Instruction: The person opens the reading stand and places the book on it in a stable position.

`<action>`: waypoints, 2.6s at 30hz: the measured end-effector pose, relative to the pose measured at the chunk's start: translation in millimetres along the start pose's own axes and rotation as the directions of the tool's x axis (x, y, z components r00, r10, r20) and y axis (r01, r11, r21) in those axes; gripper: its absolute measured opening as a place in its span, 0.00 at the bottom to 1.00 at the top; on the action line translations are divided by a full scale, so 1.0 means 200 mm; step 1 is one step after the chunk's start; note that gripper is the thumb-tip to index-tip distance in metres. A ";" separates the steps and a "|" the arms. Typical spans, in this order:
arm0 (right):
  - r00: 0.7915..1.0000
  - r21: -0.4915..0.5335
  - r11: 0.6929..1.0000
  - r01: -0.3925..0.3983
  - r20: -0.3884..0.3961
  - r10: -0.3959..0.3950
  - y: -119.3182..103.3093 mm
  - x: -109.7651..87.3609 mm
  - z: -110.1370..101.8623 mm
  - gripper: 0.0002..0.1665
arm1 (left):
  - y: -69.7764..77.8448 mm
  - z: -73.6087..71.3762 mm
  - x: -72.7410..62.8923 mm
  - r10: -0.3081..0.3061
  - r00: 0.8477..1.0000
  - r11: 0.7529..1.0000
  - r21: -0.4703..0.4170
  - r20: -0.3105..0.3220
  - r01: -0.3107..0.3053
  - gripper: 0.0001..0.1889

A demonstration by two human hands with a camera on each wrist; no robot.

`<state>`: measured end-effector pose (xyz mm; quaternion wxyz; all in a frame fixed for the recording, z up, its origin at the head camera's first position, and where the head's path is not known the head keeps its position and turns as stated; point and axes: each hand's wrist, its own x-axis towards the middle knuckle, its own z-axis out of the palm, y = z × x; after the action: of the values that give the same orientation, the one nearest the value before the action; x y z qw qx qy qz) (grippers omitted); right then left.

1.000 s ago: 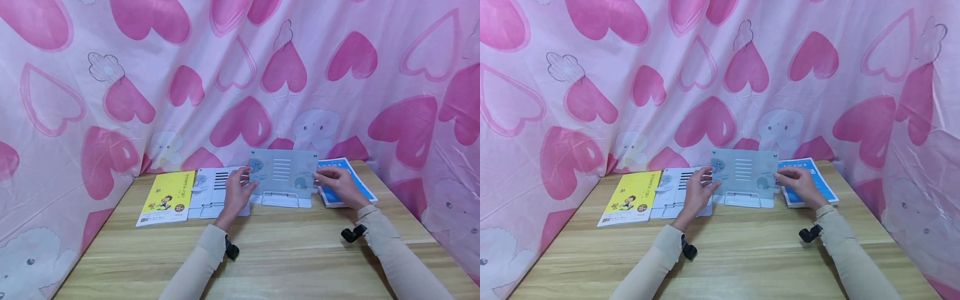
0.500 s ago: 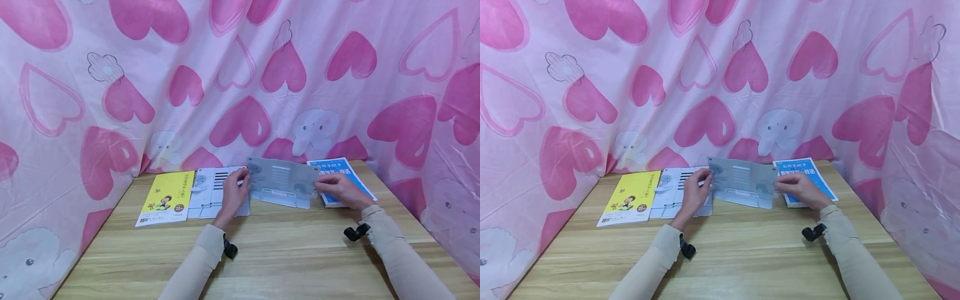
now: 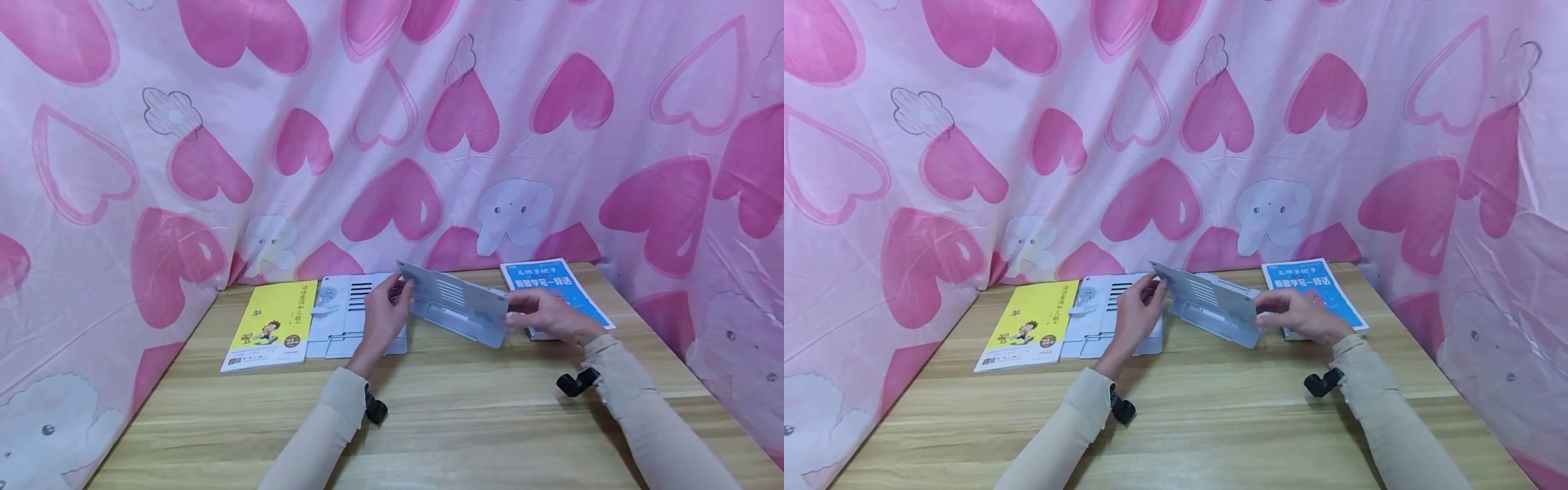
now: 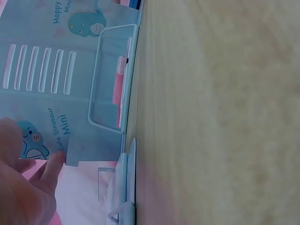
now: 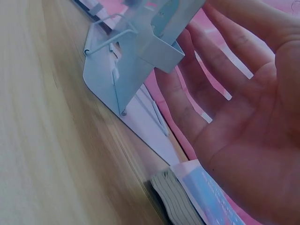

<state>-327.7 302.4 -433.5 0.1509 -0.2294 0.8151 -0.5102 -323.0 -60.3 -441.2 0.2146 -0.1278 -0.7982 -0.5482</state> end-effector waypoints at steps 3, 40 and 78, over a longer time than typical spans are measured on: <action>1.000 0.012 1.000 -0.005 0.018 0.005 -0.02 0.01 0.02 0.26 | 0.00 0.00 0.00 0.000 1.000 0.997 -0.073 -0.004 -0.001 0.26; 0.994 0.068 0.992 -0.103 0.046 0.100 -0.10 0.10 0.30 0.26 | 0.12 0.02 -0.02 0.218 0.965 0.963 -0.192 0.143 -0.189 0.34; 0.988 -0.469 0.877 -0.105 -0.146 0.040 -0.08 0.13 0.34 0.34 | 0.09 -0.04 -0.02 0.253 0.938 0.950 -0.243 0.236 -0.195 0.38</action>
<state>-313.8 230.9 -448.8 0.0550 -0.1944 0.9315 -0.3024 -310.5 -60.2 -425.2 0.1526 -0.3126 -0.7355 -0.5814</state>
